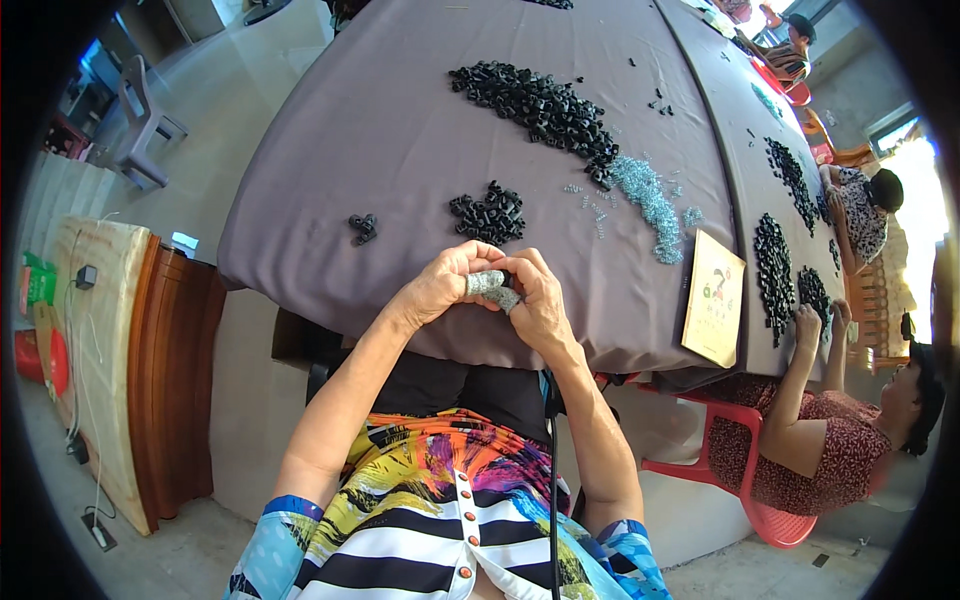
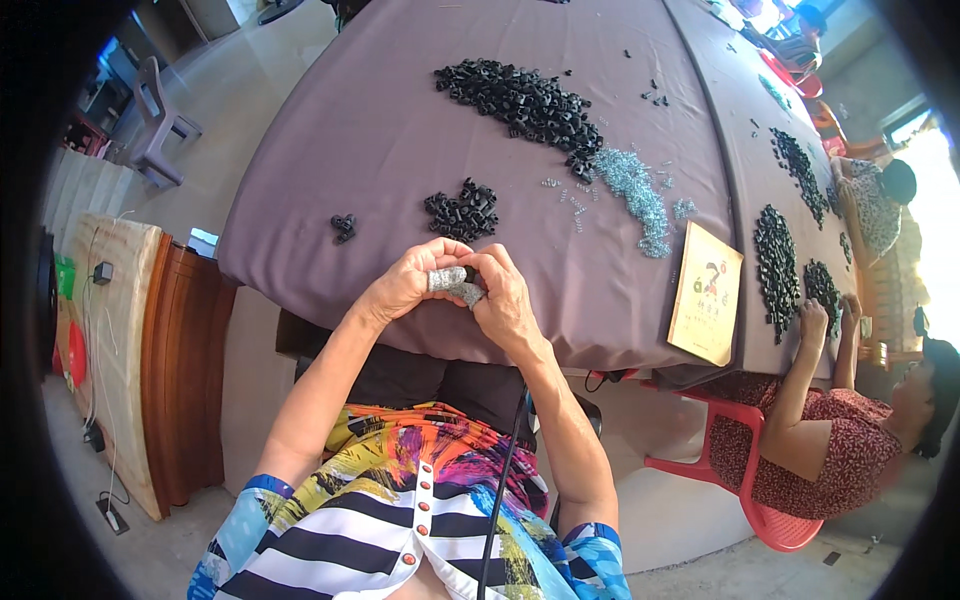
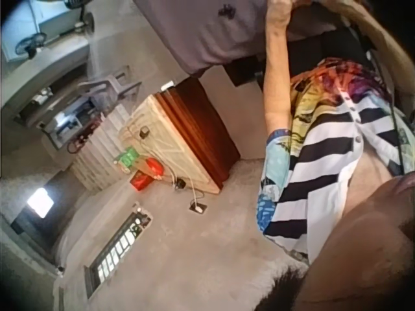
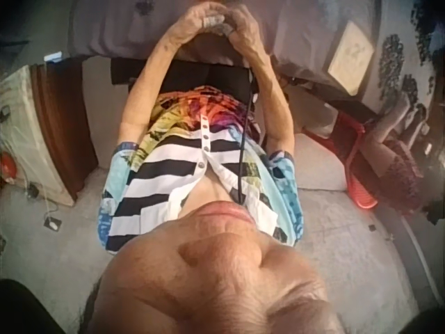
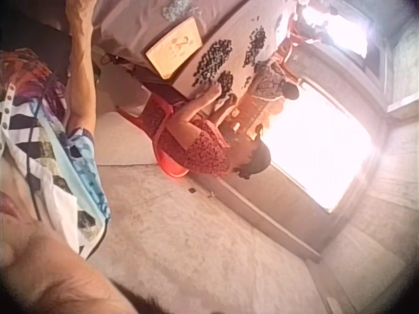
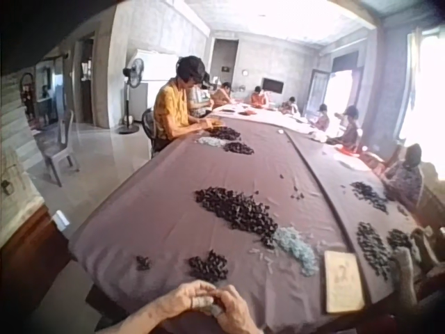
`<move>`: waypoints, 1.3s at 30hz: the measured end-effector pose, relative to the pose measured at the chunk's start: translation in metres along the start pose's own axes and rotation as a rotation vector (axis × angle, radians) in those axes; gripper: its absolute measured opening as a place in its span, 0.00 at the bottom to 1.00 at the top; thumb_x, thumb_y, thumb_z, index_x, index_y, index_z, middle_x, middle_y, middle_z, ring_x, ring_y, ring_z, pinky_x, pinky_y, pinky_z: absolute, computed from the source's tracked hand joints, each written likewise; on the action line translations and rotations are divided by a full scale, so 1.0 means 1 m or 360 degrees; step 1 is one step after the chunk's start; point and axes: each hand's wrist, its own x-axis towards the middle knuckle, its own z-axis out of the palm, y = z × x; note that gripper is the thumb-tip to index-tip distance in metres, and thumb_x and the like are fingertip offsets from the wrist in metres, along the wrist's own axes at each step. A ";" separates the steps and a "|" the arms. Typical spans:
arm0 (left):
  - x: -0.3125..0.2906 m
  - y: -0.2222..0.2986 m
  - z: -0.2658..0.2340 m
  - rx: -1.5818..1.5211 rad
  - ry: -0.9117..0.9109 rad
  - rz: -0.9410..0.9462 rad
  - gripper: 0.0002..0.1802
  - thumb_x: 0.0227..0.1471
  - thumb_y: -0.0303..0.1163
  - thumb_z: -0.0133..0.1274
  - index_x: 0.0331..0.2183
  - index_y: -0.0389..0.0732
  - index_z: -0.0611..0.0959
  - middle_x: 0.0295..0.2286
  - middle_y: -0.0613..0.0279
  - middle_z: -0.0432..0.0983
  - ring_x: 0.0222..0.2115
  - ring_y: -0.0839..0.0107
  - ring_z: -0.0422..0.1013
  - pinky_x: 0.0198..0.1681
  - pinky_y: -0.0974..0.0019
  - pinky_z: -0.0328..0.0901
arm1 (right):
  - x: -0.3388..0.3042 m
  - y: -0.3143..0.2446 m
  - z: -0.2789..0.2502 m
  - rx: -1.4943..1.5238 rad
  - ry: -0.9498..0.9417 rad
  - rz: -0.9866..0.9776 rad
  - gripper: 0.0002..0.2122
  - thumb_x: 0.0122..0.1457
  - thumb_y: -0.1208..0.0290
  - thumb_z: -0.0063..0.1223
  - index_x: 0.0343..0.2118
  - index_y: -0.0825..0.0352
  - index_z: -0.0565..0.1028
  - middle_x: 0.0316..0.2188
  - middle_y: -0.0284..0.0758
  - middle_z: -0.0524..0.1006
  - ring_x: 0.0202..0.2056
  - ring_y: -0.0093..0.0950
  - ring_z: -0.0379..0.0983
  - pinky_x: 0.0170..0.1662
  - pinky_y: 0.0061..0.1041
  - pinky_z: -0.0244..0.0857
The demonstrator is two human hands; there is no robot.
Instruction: The person assembles plastic cord locks by picking up springs and plastic housings from the table and fitting them together by hand.
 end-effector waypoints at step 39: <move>0.008 0.015 -0.017 0.2176 0.1045 0.0970 0.07 0.39 0.22 0.52 0.27 0.41 0.78 0.28 0.61 0.71 0.31 0.61 0.70 0.34 0.62 0.65 | -0.005 0.047 -0.044 -0.0700 0.0681 0.0164 0.07 0.47 0.82 0.46 0.31 0.68 0.68 0.26 0.39 0.70 0.29 0.38 0.68 0.33 0.31 0.62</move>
